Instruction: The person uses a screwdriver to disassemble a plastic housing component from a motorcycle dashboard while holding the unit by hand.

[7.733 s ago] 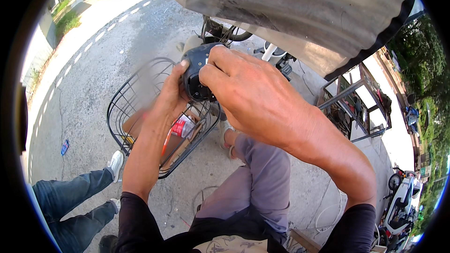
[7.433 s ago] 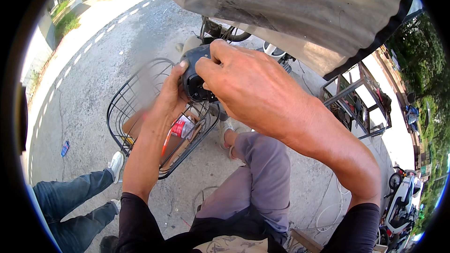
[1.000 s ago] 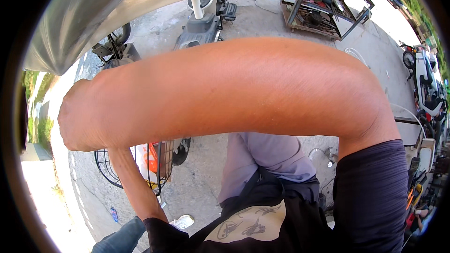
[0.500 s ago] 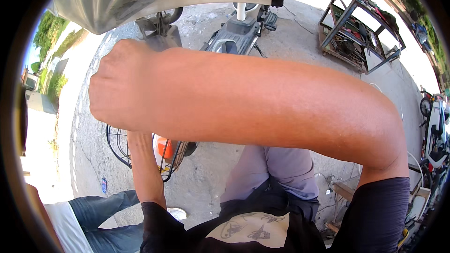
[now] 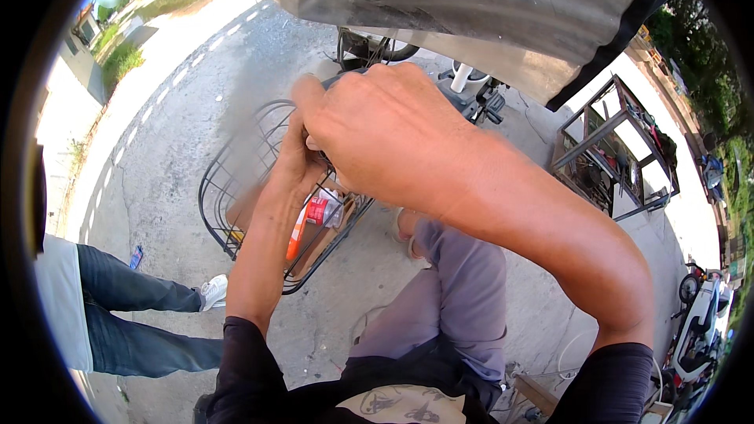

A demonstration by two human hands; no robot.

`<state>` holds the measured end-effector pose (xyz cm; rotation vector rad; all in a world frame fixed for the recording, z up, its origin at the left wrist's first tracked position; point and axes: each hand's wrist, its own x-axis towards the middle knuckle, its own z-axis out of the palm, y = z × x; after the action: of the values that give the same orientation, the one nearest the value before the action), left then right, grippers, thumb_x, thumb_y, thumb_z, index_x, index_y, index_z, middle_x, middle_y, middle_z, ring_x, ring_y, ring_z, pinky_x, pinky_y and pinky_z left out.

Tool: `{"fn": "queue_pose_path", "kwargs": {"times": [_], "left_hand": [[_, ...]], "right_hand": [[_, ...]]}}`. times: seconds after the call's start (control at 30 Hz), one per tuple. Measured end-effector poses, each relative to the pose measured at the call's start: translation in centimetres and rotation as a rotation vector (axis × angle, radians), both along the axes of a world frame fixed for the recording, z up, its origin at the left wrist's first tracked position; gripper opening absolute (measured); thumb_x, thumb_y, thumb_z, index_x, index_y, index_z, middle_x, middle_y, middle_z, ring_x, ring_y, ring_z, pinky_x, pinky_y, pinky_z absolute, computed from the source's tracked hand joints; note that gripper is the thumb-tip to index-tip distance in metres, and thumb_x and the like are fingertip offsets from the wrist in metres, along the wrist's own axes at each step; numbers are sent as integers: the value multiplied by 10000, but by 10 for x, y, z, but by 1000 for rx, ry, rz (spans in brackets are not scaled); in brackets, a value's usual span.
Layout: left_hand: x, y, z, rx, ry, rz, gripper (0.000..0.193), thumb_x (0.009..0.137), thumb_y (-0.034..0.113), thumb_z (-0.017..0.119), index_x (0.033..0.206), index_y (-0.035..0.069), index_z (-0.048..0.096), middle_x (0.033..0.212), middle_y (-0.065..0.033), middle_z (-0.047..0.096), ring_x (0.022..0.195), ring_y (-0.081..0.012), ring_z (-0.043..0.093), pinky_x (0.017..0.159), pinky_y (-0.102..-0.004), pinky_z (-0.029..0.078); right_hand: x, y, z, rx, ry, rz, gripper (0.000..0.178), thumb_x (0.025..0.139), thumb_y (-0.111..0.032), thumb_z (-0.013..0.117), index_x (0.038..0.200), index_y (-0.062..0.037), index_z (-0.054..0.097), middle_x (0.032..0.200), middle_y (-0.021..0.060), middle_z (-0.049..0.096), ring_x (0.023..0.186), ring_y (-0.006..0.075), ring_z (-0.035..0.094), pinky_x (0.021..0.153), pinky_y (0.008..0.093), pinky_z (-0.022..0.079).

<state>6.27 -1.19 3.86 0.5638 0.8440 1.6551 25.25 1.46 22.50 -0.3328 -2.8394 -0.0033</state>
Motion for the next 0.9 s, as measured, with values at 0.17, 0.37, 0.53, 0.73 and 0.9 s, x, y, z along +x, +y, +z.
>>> {"fn": "queue_pose_path", "kwargs": {"times": [0.17, 0.37, 0.53, 0.73, 0.9], "left_hand": [[7, 2, 7, 11, -19, 0, 600, 1057, 559, 606, 1365, 45, 609, 1270, -84, 692, 1155, -216, 679, 998, -419, 565], [6, -2, 17, 6, -72, -33, 621, 1062, 539, 550, 1427, 37, 566, 1364, -125, 659, 1263, -268, 641, 1084, -474, 522], [4, -1, 17, -23, -73, -51, 647, 1035, 574, 535, 1431, 64, 578, 1367, -154, 666, 1261, -307, 654, 1085, -518, 542], [0, 5, 11, -49, -189, -22, 752, 1020, 639, 499, 1478, 45, 553, 1426, -167, 626, 1314, -319, 597, 1112, -566, 484], [-1, 5, 9, -103, -205, 45, 721, 1027, 617, 528, 1443, 30, 579, 1384, -162, 656, 1272, -318, 628, 1091, -540, 499]], "right_hand": [[5, 10, -8, 24, 35, 90, 236, 893, -116, 777, 1023, -29, 600, 808, 170, 727, 760, 426, 709, 662, 511, 526], [7, 7, 4, -65, 94, 15, 172, 838, -73, 746, 979, 3, 683, 776, 205, 732, 731, 459, 711, 670, 497, 569], [37, -18, 14, -496, 596, -47, 221, 857, -122, 844, 964, -24, 678, 764, 19, 693, 641, 120, 634, 577, 273, 457], [83, -2, -86, -896, 1026, -151, 218, 1042, -177, 697, 883, -46, 625, 774, -40, 567, 734, 42, 487, 636, 254, 421], [69, -18, -158, -965, 917, -357, 232, 988, -176, 784, 1065, 1, 655, 901, 47, 631, 776, 139, 585, 653, 313, 500]]}}
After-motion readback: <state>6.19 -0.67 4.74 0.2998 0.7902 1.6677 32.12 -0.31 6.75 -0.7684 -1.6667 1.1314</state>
